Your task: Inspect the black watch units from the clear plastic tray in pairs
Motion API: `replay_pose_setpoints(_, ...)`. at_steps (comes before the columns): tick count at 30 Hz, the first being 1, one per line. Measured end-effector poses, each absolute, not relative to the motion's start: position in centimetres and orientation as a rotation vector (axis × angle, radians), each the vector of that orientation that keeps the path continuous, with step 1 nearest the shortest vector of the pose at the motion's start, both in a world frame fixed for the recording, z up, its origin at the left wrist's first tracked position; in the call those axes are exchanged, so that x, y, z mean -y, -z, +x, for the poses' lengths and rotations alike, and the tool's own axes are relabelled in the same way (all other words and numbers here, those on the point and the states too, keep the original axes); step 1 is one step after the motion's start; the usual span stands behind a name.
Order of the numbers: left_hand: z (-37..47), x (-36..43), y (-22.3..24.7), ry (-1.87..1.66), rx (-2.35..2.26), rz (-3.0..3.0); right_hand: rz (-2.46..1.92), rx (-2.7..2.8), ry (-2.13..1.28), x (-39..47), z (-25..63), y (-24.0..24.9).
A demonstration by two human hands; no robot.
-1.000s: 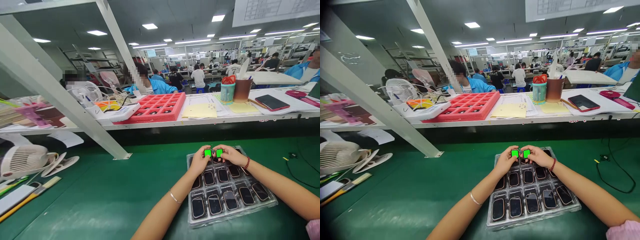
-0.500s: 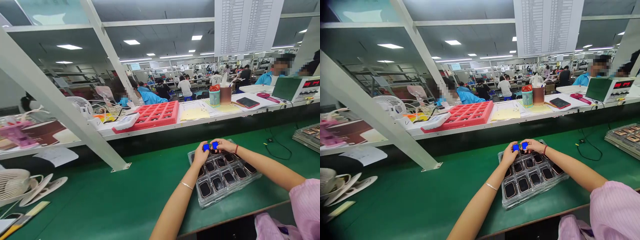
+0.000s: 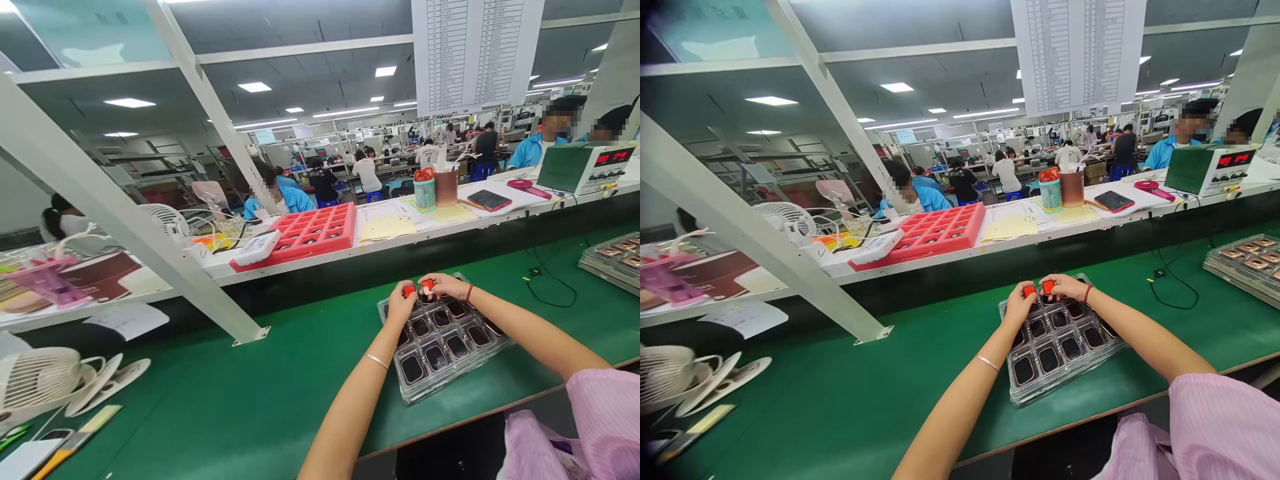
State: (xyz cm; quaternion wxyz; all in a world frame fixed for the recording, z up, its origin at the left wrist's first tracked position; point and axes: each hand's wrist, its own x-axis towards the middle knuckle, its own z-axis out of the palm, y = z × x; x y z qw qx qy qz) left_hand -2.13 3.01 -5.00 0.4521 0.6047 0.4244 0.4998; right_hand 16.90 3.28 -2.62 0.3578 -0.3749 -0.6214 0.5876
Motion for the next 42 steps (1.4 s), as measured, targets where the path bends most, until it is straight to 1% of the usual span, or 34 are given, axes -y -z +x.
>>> replay_pose_setpoints(8,-2.2,-2.9,4.4,-1.193,-1.044,1.351,-1.0,1.604,-1.484,-3.6,16.5,2.9)
replay_pose_setpoints(21,-2.7,-2.5,3.3,-1.161,-1.007,1.205,-1.056,1.618,-1.558,-4.1,16.4,2.1)
replay_pose_setpoints(26,-2.8,-2.5,2.9,-1.162,-0.972,1.185,-1.005,1.677,-1.596,-5.0,16.5,1.1)
replay_pose_setpoints(32,-2.8,-2.5,2.5,-1.176,-0.945,1.15,-0.834,1.798,-1.621,-6.7,15.9,-0.6)
replay_pose_setpoints(37,-2.6,-2.5,2.1,-1.248,-0.895,1.107,-0.852,1.802,-1.61,-7.0,15.9,0.2)
replay_pose_setpoints(42,-2.5,-2.5,2.3,-1.216,-0.952,1.15,-0.891,1.824,-1.566,-6.6,16.2,0.9)
